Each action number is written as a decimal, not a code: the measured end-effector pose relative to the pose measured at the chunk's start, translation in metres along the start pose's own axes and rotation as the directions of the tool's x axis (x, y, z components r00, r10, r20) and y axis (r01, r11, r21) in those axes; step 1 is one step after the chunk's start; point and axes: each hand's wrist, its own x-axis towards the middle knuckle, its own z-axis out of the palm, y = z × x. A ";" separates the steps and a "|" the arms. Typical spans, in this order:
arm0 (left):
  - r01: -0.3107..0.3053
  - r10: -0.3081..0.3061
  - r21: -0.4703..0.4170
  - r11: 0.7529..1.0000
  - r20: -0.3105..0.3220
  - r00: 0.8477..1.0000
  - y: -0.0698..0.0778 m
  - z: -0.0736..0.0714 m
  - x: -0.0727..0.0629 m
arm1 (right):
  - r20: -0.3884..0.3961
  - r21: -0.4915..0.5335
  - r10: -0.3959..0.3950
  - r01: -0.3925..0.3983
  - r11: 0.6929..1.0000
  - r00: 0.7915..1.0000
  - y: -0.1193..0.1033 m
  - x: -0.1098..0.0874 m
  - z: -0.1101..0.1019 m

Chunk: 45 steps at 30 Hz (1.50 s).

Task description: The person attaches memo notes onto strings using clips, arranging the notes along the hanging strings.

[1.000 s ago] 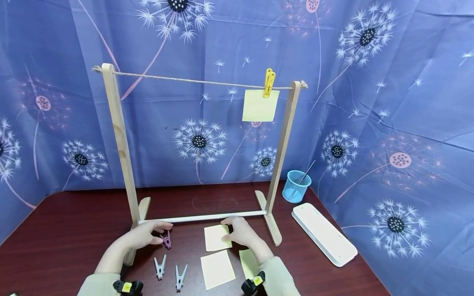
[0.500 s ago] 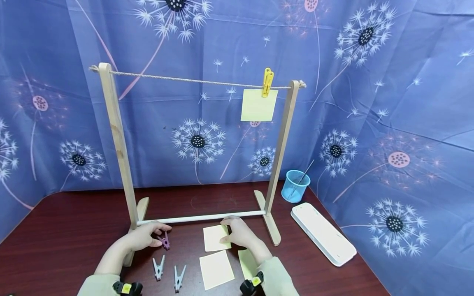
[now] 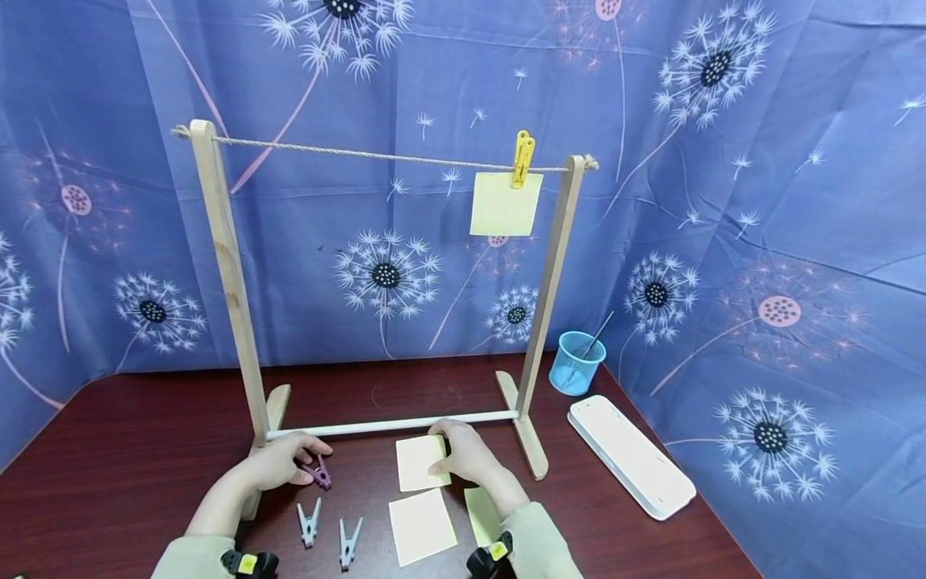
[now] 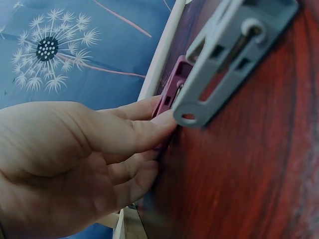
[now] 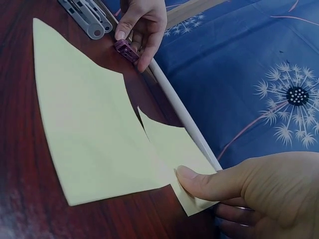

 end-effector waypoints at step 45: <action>0.054 -0.099 -0.222 0.974 -0.197 0.975 0.020 -0.001 0.003 | -0.004 0.398 0.108 -0.098 0.912 0.994 0.008 0.001 0.004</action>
